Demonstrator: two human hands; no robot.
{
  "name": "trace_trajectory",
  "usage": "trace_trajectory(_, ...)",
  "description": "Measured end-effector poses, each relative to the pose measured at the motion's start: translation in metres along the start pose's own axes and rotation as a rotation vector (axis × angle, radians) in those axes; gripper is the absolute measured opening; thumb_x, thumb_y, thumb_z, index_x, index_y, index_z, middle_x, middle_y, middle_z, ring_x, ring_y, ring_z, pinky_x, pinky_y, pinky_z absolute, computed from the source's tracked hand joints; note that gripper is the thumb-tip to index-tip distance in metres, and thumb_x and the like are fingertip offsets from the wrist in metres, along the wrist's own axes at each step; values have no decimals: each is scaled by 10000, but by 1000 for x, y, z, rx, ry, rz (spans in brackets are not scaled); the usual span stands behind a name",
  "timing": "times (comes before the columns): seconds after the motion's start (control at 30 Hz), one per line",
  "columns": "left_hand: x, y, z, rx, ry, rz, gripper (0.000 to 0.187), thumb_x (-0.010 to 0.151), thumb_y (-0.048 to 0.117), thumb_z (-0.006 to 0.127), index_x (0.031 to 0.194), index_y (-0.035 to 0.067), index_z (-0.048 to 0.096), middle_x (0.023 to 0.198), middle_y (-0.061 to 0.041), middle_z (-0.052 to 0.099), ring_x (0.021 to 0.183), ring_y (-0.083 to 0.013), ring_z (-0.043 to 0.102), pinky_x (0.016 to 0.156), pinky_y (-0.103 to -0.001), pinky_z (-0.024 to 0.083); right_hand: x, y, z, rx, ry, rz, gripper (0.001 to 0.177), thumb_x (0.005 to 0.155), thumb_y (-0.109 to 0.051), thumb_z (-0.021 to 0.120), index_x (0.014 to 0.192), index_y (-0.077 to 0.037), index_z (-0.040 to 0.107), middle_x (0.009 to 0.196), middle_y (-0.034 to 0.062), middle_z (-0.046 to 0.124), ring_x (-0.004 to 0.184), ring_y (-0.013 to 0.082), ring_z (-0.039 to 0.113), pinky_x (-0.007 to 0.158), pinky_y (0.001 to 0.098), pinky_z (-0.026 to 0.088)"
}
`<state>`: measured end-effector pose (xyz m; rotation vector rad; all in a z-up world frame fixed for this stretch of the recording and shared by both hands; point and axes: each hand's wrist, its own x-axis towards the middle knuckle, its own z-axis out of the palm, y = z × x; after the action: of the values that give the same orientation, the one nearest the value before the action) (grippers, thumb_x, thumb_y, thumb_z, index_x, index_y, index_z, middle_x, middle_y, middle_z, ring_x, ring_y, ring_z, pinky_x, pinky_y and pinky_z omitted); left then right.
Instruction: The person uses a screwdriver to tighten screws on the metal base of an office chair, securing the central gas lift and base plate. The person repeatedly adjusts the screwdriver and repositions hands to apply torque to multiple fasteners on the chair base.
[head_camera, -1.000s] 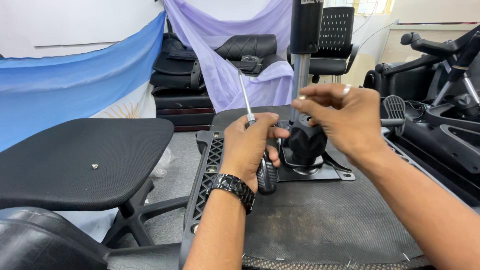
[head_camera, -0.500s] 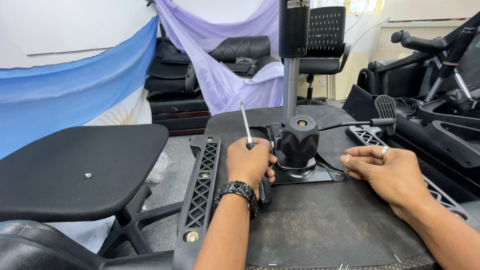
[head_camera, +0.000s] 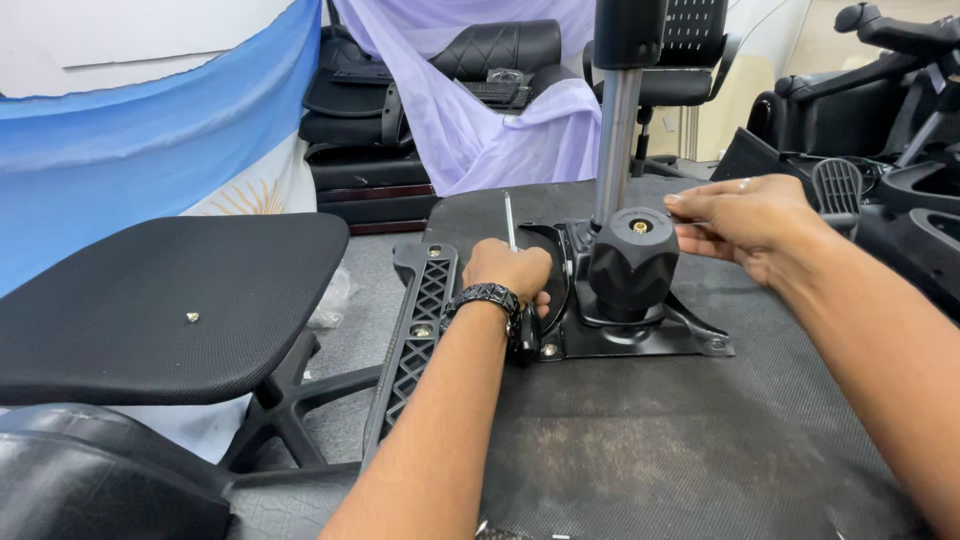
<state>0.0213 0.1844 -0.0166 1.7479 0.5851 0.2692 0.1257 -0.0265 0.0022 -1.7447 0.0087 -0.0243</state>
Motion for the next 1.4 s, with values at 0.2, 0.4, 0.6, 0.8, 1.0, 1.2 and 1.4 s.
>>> trace_trajectory(0.2,42,2,15,-139,-61,-39,271,869,49,546,1078,-90,647,857,-160,683,562,-212,677,477,-360,593,35,0,8,44,-111,-47,234,895,-74,752,1067,78,708,897,136,735,715,154,705,668,230,609)
trace_trajectory(0.4,85,-4,34,-319,-115,-24,210,874,31,533,978,-121,633,783,-161,683,536,-197,629,452,-354,558,92,0,36,63,-309,-27,300,920,-111,696,1136,96,672,983,174,720,755,183,740,698,254,652)
trace_trajectory(0.6,116,-27,37,-558,-222,-140,132,889,0,581,948,-103,636,776,-169,682,529,-176,620,474,-330,559,118,1,96,-435,-498,-254,321,800,-106,819,1072,56,766,891,142,775,715,151,729,610,260,585)
trace_trajectory(0.8,126,-42,35,-608,-253,-66,101,904,12,597,953,-74,618,754,-158,681,530,-175,623,487,-327,572,125,2,120,-714,-537,-517,322,750,-185,851,1031,-32,820,833,98,821,673,125,710,636,245,564)
trace_trajectory(1.0,120,-39,34,-578,-234,-61,108,907,7,595,942,-88,633,739,-148,675,530,-172,626,481,-329,570,128,1,125,-903,-515,-761,293,755,-204,860,1029,-101,854,858,97,818,691,84,720,724,220,550)
trace_trajectory(1.2,112,-36,31,-546,-204,-60,106,911,25,603,938,-70,642,742,-141,688,536,-163,637,488,-312,579,122,-1,122,-786,-595,-506,312,802,-173,787,1107,-108,813,829,83,826,538,118,650,540,256,552)
trace_trajectory(1.4,113,-36,33,-545,-198,-39,103,899,16,606,929,-75,643,743,-138,684,533,-162,636,473,-320,573,109,-4,120,-786,-536,-505,285,804,-204,820,1053,-64,825,774,98,806,523,106,655,526,244,529)
